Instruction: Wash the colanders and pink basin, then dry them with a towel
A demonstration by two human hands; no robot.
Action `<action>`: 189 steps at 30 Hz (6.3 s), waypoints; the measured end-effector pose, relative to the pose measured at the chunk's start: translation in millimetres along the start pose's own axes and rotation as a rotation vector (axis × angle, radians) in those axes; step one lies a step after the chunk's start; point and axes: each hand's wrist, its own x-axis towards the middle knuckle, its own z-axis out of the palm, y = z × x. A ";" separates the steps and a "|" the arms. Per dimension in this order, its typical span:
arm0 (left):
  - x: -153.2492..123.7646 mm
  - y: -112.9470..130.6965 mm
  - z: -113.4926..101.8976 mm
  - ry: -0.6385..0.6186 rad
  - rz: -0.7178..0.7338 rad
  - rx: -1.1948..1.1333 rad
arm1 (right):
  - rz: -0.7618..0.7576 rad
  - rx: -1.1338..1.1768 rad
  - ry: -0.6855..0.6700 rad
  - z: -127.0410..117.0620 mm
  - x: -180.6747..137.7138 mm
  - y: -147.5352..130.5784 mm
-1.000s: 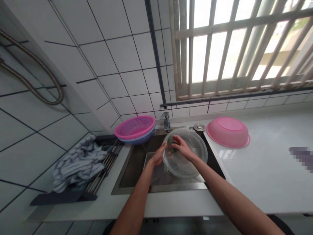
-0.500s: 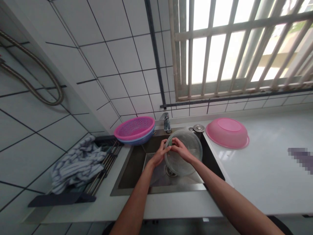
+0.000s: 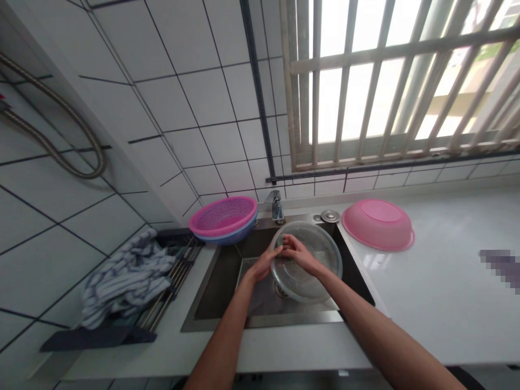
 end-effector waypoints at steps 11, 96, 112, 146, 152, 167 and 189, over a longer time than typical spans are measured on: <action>-2.0 3.6 2.2 -0.002 -0.039 -0.033 | -0.065 -0.083 0.328 -16.7 6.5 -7.3; -4.9 6.4 5.2 0.022 -0.014 -0.075 | -0.089 0.117 0.481 -24.7 7.6 -24.9; -0.4 0.0 1.3 0.017 -0.027 -0.060 | -0.114 0.062 0.390 -11.4 5.1 -26.0; 3.7 -3.1 1.0 -0.005 -0.059 -0.081 | -0.124 0.062 0.213 -9.3 -0.5 -29.6; 7.5 -6.6 -0.3 -0.013 -0.012 -0.072 | -0.026 -0.140 -0.219 15.1 -9.0 -5.5; 8.5 -7.0 -2.1 -0.011 -0.002 -0.068 | -0.016 -0.162 -0.190 8.6 -6.9 -1.8; 4.1 -1.4 1.4 0.049 0.041 -0.032 | 0.008 -0.152 -0.140 7.0 -7.9 -1.0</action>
